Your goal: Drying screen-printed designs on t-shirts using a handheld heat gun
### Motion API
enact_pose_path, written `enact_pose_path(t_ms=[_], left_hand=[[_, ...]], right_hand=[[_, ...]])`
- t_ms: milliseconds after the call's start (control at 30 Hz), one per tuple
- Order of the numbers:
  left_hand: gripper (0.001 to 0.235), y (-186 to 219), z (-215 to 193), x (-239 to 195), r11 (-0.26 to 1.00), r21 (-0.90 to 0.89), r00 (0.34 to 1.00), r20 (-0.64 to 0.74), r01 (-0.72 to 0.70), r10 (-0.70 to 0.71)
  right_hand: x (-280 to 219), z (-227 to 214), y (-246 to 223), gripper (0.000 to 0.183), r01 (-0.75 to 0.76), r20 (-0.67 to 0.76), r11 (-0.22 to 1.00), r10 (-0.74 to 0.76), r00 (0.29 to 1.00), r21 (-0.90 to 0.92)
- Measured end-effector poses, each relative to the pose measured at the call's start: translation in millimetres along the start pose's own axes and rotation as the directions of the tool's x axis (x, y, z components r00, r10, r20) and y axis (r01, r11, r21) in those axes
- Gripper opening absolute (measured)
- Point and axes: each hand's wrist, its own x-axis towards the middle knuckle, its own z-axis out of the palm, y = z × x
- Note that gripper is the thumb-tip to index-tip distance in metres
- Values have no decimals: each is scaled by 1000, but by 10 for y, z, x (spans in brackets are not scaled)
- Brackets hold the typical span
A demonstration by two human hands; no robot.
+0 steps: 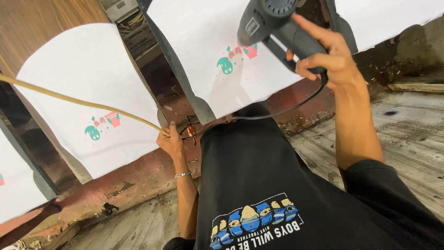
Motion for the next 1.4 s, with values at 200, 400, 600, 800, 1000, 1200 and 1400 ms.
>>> enact_pose_path(t_ms=[200,400,600,800,1000,1200,1400], left_hand=[[58,5,-19,-7,1000,18,1000,-3,16,-16],[56,78,27,-25,998,-33,999,-1,47,-47],[57,72,42,-33,999,-23,998,-37,41,-41],[56,35,45,-19,999,-5,998,-47,44,-44],[57,84,47,-5,997,49,997,-48,61,-59],[57,72,12,-20,999,-31,999,-28,25,-25],[57,140,32,-25,1000,-26,1000,-18,14,-15]], right_hand=[[39,159,-13,87,37,-160,998,-44,986,-46],[-136,-4,187,86,57,90,995,-64,994,82],[-209,189,84,83,36,44,998,-38,998,57],[-381,-103,9,88,70,-3,997,-71,997,-41],[-410,134,61,85,-12,84,994,3,996,104],[-472,66,-144,91,0,-82,1000,-3,997,-28],[-468,191,13,87,-3,102,988,-13,995,153]])
